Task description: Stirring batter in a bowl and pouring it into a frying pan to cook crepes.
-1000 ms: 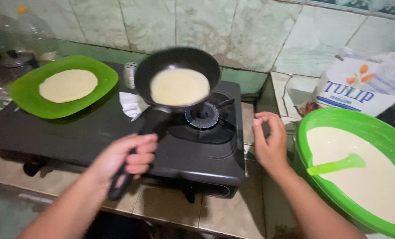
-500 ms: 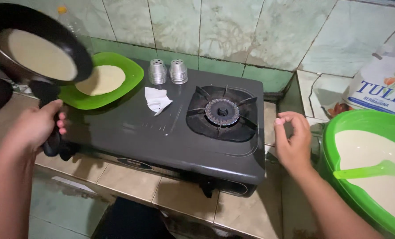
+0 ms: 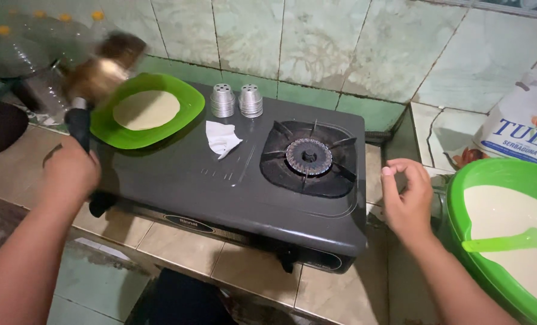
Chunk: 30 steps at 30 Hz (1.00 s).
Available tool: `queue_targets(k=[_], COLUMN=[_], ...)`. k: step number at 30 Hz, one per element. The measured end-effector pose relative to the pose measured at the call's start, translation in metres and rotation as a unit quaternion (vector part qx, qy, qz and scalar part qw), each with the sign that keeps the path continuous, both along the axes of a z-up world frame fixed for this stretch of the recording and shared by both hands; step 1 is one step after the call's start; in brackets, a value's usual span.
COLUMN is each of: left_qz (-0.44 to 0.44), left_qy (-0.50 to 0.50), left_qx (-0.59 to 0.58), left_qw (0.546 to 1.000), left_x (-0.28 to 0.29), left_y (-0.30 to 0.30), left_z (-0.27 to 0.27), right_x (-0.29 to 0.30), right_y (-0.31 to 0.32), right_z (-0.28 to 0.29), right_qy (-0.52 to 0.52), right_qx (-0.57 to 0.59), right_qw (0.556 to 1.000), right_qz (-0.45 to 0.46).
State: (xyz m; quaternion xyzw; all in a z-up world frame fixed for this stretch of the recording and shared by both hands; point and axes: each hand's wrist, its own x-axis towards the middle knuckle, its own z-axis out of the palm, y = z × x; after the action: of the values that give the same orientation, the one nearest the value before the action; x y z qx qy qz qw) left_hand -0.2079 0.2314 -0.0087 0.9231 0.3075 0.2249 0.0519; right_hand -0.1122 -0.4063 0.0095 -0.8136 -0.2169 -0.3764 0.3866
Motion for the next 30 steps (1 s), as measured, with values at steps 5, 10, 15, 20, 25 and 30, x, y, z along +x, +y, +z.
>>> queue_targets(k=[5, 10, 15, 20, 25, 30], left_qz=[-0.011, -0.017, -0.026, -0.082, -0.134, -0.259], left_qy=[0.034, 0.015, -0.040, -0.111, -0.006, 0.041], left_qx=[0.039, 0.086, 0.066, 0.006, -0.253, -0.469], left_qw=[0.999, 0.996, 0.997, 0.990, 0.958, 0.843], left_x=[-0.005, 0.001, 0.011, -0.014, -0.043, -0.023], left_y=[-0.016, -0.024, -0.012, -0.049, -0.155, -0.201], left_z=[-0.003, 0.006, 0.028, 0.067, 0.127, 0.096], right_x=[-0.002, 0.000, -0.009, -0.031, -0.075, -0.119], right_y=[0.002, -0.001, 0.005, 0.025, 0.045, 0.021], right_z=[0.002, 0.000, 0.007, 0.021, 0.061, 0.123], right_qy=[0.000, 0.000, -0.006, -0.029, -0.132, -0.080], right_qx=[0.000, -0.011, -0.020, -0.075, -0.215, -0.308], right_qw=[1.000, 1.000, 1.000, 0.997, 0.966, 0.948], right_qz=[0.009, 0.000, 0.002, -0.002, 0.060, 0.012])
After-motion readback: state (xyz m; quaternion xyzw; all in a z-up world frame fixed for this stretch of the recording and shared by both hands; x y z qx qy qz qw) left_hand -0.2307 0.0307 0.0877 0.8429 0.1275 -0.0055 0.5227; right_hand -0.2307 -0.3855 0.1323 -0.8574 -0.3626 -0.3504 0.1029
